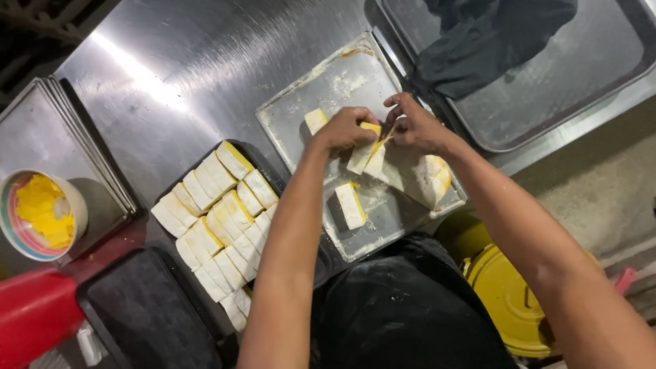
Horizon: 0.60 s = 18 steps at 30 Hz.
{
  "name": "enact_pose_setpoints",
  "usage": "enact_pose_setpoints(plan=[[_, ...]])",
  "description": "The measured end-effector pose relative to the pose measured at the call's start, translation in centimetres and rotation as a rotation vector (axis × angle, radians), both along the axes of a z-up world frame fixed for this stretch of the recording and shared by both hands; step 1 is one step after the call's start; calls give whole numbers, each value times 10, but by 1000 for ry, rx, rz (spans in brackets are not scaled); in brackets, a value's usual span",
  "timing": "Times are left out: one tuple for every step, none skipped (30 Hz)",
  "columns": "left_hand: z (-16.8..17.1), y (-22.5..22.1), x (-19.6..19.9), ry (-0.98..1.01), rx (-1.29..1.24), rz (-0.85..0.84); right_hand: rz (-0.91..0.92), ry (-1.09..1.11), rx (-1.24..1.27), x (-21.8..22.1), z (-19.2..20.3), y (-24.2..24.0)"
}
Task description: The person is slicing a large sheet of dough into rectangular pieces using a knife and then arranging the pieces onto baking trays.
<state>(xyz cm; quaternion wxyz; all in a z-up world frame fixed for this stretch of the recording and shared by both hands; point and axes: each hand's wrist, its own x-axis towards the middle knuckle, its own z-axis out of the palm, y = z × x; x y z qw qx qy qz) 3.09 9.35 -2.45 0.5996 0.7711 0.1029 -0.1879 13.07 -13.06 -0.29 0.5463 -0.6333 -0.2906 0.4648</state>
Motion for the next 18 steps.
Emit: enact_pose_setpoints(plan=[[14, -1, -4, 2, -3, -1, -1, 2, -3, 1, -2, -3], [28, 1, -7, 42, -60, 84, -12, -67, -46, 3, -4, -3], [42, 3, -12, 82, -118, 169, -23, -136, -89, 4, -6, -2], [43, 6, -16, 85, -118, 177, -15, -132, -88, 5, -7, -3], [44, 9, -20, 45, -193, 251, -35, -187, -70, 6, -9, -5], [45, 11, -24, 2, -268, 326, -55, -243, -52, 7, -10, -6], [45, 12, -28, 3, -269, 333, -47, -241, -52, 6, -7, -6], [45, 13, -31, 2, -280, 381, -47, -253, -80, 7, -3, -6], [46, 14, -34, 1, -290, 429, -47, -264, -108, 7, 1, -5], [37, 13, -35, -4, -289, 434, -42, -268, -105, 6, 1, -5], [29, 13, -37, -27, -261, 451, -34, -339, -130, 5, 1, -5], [20, 12, -36, -52, -233, 466, -29, -413, -155, 6, 2, -5], [17, 8, -33, -58, -233, 470, -25, -419, -153, 6, 6, -2], [12, 3, -31, -113, -209, 459, -15, -410, -145, 4, 8, -1], [7, -1, -29, -168, -185, 448, -5, -402, -137, 4, 10, 0], [17, -5, -30, -162, -187, 452, -1, -396, -139, 2, 14, -1], [27, -10, -31, -205, 148, 426, 12, -610, -97, 2, 17, -2], [36, -17, -31, -241, 479, 383, 21, -820, -59, 1, 20, -7]])
